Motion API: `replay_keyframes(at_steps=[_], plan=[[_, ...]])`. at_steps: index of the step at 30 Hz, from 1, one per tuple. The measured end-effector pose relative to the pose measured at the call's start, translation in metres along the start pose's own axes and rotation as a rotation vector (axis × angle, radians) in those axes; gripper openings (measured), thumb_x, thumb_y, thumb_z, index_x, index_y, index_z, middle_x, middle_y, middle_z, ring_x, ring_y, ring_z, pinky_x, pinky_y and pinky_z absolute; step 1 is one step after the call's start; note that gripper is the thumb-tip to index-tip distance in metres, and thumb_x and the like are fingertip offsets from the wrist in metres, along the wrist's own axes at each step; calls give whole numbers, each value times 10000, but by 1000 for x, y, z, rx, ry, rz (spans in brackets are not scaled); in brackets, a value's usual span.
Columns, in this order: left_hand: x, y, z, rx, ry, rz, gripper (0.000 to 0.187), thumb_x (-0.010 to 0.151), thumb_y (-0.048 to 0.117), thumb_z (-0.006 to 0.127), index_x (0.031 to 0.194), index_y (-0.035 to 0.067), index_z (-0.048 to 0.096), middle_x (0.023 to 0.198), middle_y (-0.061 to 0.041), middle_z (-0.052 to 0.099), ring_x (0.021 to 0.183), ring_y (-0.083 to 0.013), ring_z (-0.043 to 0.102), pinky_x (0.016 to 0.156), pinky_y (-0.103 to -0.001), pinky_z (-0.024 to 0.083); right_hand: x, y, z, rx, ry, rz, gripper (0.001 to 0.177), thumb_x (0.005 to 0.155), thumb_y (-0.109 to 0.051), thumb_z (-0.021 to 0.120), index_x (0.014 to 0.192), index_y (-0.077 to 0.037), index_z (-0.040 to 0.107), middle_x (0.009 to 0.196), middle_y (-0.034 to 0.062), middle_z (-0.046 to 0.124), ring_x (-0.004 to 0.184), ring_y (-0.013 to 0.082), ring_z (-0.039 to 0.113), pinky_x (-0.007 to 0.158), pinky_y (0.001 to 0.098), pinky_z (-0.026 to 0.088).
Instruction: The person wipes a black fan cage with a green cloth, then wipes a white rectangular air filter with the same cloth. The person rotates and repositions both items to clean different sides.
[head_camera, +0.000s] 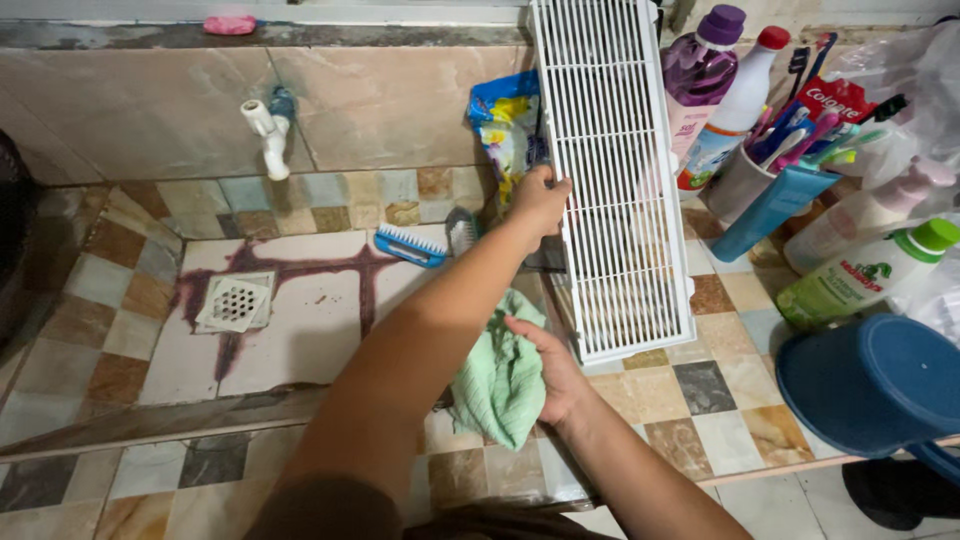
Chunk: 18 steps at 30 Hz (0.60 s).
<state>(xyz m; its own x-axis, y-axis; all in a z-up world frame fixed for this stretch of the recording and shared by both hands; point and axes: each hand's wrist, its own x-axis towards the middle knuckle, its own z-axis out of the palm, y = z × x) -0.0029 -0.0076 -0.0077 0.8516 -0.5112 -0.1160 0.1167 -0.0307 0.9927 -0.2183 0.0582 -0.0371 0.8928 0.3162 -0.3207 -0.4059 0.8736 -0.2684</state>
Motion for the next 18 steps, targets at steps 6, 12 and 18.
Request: replay_keyframes(at_steps=[6,12,18], plan=[[4,-6,-15,185,210,344,203,961,233,659,1062,61,694,910,-112,765,792,-205,727,700,-373,551,2,2,-13,7,51,41,435,945,-322,647,1226,10,673,1163,177,748,1040,324,724,1020,461,530],[8,22,-51,-36,186,373,208,1008,163,600,1170,34,616,974,-150,763,831,-227,721,734,-371,557,4,1,-14,-40,56,66,436,959,-341,656,1199,23,677,1134,182,749,1022,328,724,1002,468,537],[15,46,-87,-218,220,512,187,1053,124,551,1208,30,597,1077,-120,767,954,-189,724,848,-350,555,1,5,-5,-73,94,17,458,947,-354,631,1234,1,676,1164,172,742,1058,332,711,1004,478,532]])
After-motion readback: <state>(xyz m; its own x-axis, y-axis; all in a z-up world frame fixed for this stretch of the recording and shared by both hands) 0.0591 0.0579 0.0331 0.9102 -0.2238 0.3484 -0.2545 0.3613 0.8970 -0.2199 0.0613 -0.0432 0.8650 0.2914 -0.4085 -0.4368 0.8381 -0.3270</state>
